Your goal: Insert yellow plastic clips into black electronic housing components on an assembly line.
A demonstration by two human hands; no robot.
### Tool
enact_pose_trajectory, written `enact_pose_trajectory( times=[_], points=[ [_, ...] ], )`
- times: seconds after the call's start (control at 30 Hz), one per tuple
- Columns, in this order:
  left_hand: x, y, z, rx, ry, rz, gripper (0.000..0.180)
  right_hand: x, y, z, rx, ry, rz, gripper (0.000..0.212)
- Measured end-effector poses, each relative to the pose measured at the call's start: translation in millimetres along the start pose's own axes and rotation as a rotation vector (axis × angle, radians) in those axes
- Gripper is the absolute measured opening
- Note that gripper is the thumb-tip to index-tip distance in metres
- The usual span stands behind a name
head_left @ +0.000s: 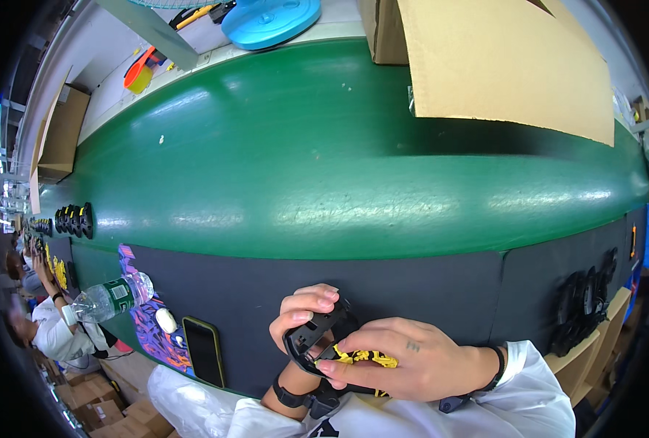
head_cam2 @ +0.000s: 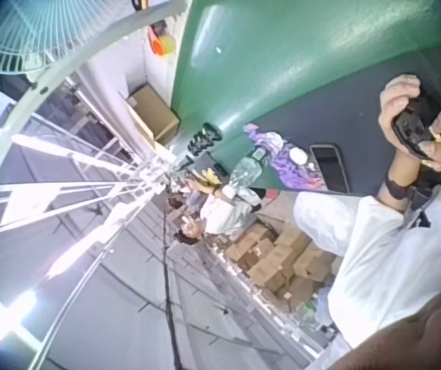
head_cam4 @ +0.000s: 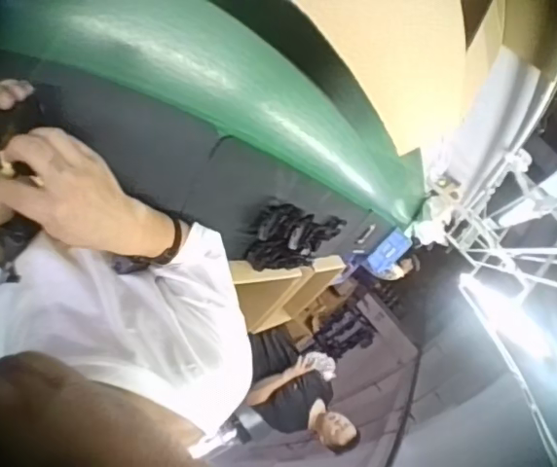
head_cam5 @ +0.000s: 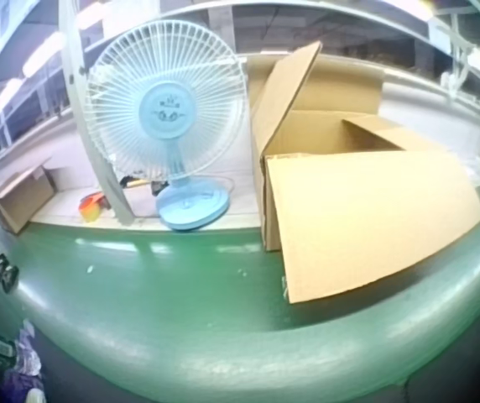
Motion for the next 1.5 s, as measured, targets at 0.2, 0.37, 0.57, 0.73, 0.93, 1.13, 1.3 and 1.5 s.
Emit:
enact_pose_trajectory(
  times=[0.2,0.37,0.57,0.73,0.93,1.13,1.3,1.5],
  points=[
    [12,-4,5,0.034,0.078,0.044,0.054,-9,8,6,-0.048,0.1,-0.112,0.029],
    [1,-3,12,-0.087,0.152,-0.028,0.08,-1,-2,1,-0.072,0.085,-0.066,0.025],
    [12,3,19,-0.224,0.237,0.163,0.086,-5,-1,-9,-0.067,-0.063,0.081,0.018],
    [29,27,52,-0.303,0.517,0.075,0.092,8,6,-10,-0.042,0.085,0.005,0.022],
    [42,40,67,-0.431,0.452,0.164,0.098,22,-4,-21,-0.124,0.145,0.043,0.027],
    [39,11,46,-0.398,0.128,0.33,0.073,-17,7,-76,0.147,0.32,-0.08,0.036],
    [25,-10,25,-0.305,0.044,0.115,0.029,-98,75,-188,0.578,0.492,-0.403,0.045],
    [38,-15,25,-0.342,0.105,0.163,0.019,-93,75,-208,0.732,0.511,-0.263,0.054]
  ],
)
Point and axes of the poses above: each hand's wrist, its own y-axis away from the middle knuckle, its own x-axis out of the palm, z = x × y, the point moved 9 cm from there along -y, towards the middle knuckle, and after that the axes turned 14 degrees about z, right-handed, at the moved point
